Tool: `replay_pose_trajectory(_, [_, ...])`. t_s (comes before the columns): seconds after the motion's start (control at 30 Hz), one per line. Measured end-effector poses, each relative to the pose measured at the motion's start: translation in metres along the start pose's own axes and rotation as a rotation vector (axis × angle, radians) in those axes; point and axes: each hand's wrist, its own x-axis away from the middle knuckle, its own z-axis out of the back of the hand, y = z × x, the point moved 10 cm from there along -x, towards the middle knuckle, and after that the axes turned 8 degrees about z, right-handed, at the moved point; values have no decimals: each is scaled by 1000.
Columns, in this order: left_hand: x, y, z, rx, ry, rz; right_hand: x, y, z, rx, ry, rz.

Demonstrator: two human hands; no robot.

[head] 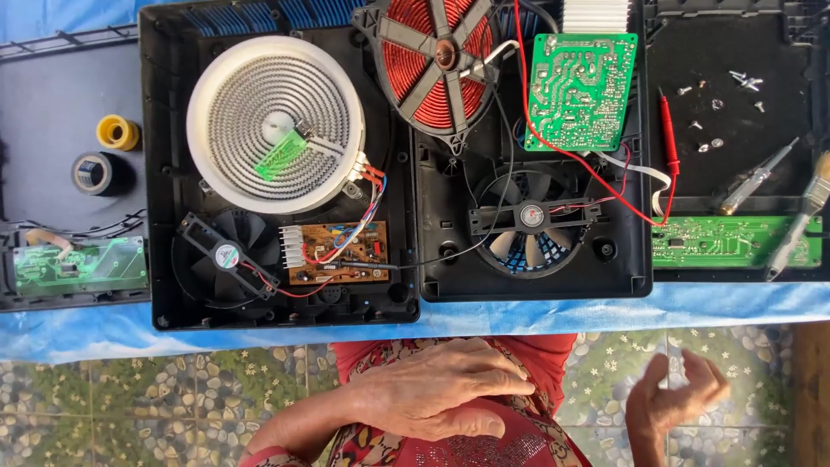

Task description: The person uses a multimeter with red and black probes to test electrical connections on a disassembled electronic device. They touch the probes to various points on the circuit board and wires connected to a speaker and fan assembly.

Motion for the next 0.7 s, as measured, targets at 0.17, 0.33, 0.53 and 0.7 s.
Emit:
replay_pose_trajectory(0.17, [7, 15, 43, 53, 291, -49, -49, -81, 23, -75, 107, 129])
replay_pose_trajectory(0.33, [66, 1, 161, -119, 938, 121, -77, -141, 5, -362, 128, 388])
replay_pose_trajectory(0.53, [123, -75, 259, -1161, 1035, 290, -146, -246, -2, -453, 55, 664])
replay_pose_trajectory(0.7, [129, -115, 270, -1380, 996, 369, -166, -243, -23, -464, 43, 625])
